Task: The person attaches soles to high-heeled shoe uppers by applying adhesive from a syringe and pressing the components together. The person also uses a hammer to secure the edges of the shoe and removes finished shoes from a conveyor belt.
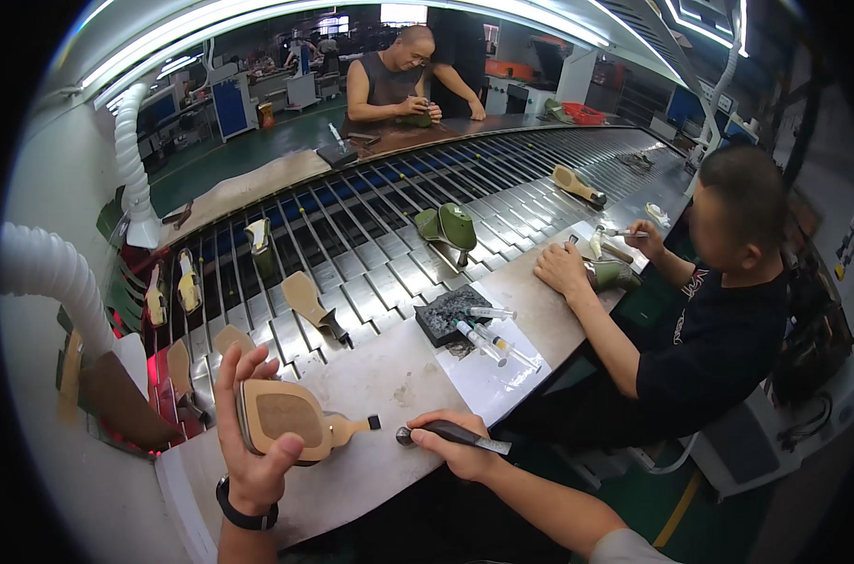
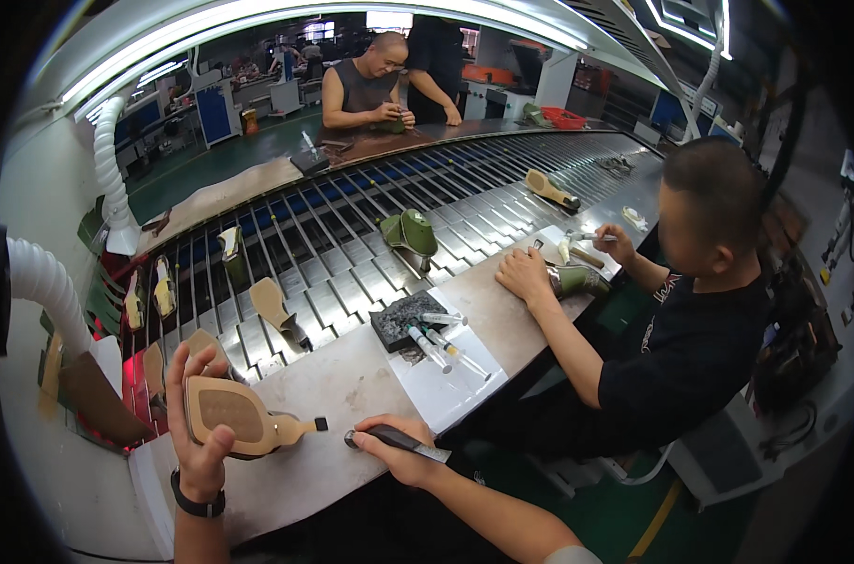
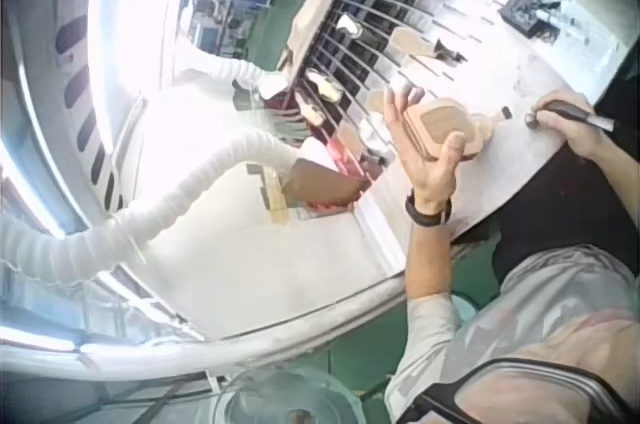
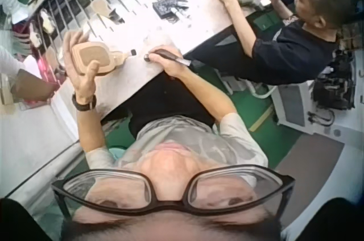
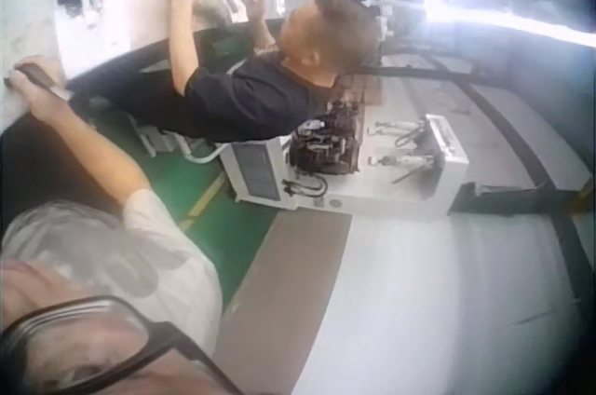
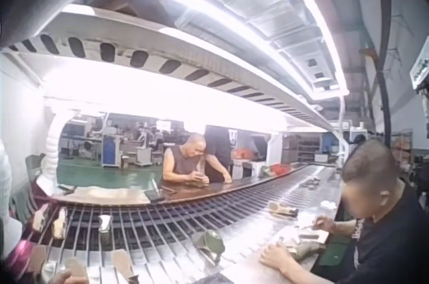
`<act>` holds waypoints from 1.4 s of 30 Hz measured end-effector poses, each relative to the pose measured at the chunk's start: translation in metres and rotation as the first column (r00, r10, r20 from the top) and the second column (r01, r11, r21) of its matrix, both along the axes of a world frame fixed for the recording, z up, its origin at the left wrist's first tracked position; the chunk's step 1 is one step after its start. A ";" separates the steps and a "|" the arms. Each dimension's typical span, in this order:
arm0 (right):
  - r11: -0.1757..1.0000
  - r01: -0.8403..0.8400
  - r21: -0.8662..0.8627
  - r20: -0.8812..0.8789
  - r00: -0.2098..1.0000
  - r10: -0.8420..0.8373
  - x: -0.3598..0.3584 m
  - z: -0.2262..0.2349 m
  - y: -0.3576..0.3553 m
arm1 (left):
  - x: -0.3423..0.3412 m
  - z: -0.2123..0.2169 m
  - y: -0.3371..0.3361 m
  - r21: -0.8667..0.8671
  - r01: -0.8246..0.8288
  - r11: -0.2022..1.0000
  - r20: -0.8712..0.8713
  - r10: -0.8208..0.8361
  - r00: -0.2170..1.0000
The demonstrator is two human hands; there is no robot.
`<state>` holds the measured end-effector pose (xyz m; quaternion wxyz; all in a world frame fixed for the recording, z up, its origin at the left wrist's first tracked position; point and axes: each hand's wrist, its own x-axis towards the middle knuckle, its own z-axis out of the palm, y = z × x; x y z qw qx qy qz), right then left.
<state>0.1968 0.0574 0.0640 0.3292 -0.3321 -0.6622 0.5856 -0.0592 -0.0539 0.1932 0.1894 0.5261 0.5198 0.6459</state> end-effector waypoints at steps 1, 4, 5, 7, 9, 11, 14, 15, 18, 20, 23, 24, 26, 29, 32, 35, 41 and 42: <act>0.999 -0.013 -0.051 0.047 0.999 0.015 -0.006 0.005 0.001 | 0.000 0.006 -0.003 0.126 0.026 0.992 0.079 -0.036 0.996; 0.990 -0.079 -0.117 -0.084 0.994 0.069 -0.015 0.041 -0.009 | 0.014 -0.005 0.002 0.034 0.074 0.997 -0.069 -0.071 0.995; 0.998 -0.057 -0.031 -0.164 0.985 0.051 -0.015 0.060 -0.015 | 0.019 -0.007 0.006 0.042 0.072 0.997 -0.123 -0.066 0.990; 0.987 0.020 0.162 -0.324 0.945 0.034 -0.005 0.112 -0.024 | 0.035 -0.001 0.016 0.047 0.069 0.997 -0.193 -0.059 0.979; 0.927 0.091 0.364 -0.439 0.895 0.084 -0.003 0.143 -0.030 | 0.039 0.003 0.019 0.060 0.054 0.997 -0.217 -0.040 0.975; 0.854 0.018 0.519 -0.417 0.878 0.235 -0.004 0.160 -0.029 | 0.036 0.000 0.021 0.088 0.042 0.995 -0.230 -0.021 0.973; 0.687 -0.207 0.697 -0.074 0.932 0.355 -0.013 0.178 -0.025 | 0.038 -0.006 0.019 0.073 0.064 0.995 -0.265 -0.042 0.963; 0.718 -0.222 0.660 -0.079 0.930 0.360 -0.015 0.180 -0.025 | 0.042 -0.008 0.018 0.098 0.021 0.995 -0.274 0.007 0.962; 0.725 -0.265 0.635 -0.027 0.931 0.364 -0.016 0.196 -0.025 | 0.046 -0.011 0.016 0.092 0.025 0.995 -0.322 0.006 0.947; 0.710 -0.294 0.641 0.022 0.931 0.365 -0.020 0.205 -0.019 | 0.048 -0.007 0.015 0.110 0.032 0.993 -0.319 0.005 0.948; 0.848 -0.302 0.435 -0.019 0.939 0.344 -0.023 0.215 -0.013 | 0.051 -0.005 0.014 0.144 0.035 0.989 -0.303 0.011 0.953; 0.903 -0.292 0.317 -0.039 0.947 0.320 -0.023 0.220 -0.016 | 0.052 -0.005 0.012 0.145 0.037 0.989 -0.304 0.009 0.952; 0.918 -0.302 0.256 -0.013 0.949 0.316 -0.025 0.228 -0.013 | 0.055 -0.006 0.006 0.157 0.035 0.987 -0.335 0.020 0.942; 0.930 -0.327 0.168 -0.079 0.936 0.343 -0.022 0.219 -0.024 | 0.061 -0.015 -0.010 0.188 0.048 0.981 -0.386 0.029 0.922; 0.844 -0.461 0.275 -0.023 0.874 0.485 -0.005 0.197 -0.036 | 0.062 -0.036 -0.041 0.252 0.092 0.963 -0.496 0.047 0.867; 0.830 -0.550 0.098 -0.004 0.833 0.553 0.000 0.167 -0.069 | 0.061 -0.108 -0.075 0.428 -0.039 0.903 -0.581 0.309 0.753; 0.928 -0.091 -0.362 -0.180 0.983 0.026 0.005 0.031 -0.109 | 0.063 -0.153 -0.101 0.081 -0.249 0.965 -0.699 0.233 0.676; 0.883 -0.035 -0.468 -0.168 0.984 -0.050 0.006 0.031 -0.114 | 0.065 -0.149 -0.098 0.070 -0.252 0.965 -0.690 0.229 0.686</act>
